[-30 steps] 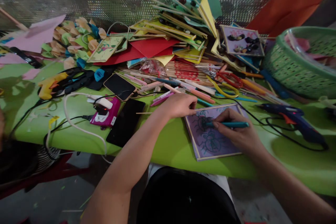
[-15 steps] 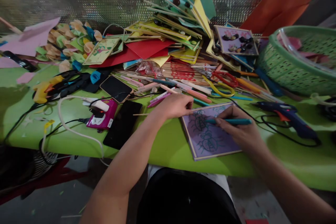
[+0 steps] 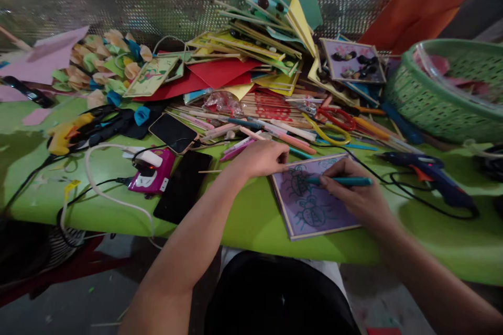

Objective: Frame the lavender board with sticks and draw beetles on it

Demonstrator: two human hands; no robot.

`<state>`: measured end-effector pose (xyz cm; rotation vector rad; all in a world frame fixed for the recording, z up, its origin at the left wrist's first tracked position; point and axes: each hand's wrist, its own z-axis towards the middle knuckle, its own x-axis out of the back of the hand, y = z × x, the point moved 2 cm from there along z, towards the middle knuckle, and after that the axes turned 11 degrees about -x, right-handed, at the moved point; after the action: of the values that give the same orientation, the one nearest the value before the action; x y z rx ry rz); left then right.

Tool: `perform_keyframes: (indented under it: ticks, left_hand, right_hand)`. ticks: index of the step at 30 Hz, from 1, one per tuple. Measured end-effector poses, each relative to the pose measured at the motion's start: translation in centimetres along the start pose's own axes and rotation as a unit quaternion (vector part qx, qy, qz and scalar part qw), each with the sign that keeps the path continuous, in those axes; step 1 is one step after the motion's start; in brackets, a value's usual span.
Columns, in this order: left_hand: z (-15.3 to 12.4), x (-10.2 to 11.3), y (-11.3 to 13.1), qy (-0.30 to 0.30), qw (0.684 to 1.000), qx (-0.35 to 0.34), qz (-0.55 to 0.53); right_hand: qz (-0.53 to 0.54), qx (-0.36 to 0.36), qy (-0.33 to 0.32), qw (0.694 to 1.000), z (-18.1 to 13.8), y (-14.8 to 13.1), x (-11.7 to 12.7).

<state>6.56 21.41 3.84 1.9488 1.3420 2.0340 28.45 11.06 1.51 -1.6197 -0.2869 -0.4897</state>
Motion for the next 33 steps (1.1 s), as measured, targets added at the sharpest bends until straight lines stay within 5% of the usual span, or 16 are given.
perform_keyframes:
  ticks: [25,33]
  left_hand:
    - [-0.2,0.2,0.4,0.002,1.0,-0.008,-0.005]
    - [-0.2,0.1,0.0,-0.001,1.0,0.008,-0.012]
  right_hand:
    - [0.012,-0.012,-0.004,1.0,-0.3,0.1,0.1]
    - [0.133,-0.023,0.07,0.988,-0.3,1.5,2.2]
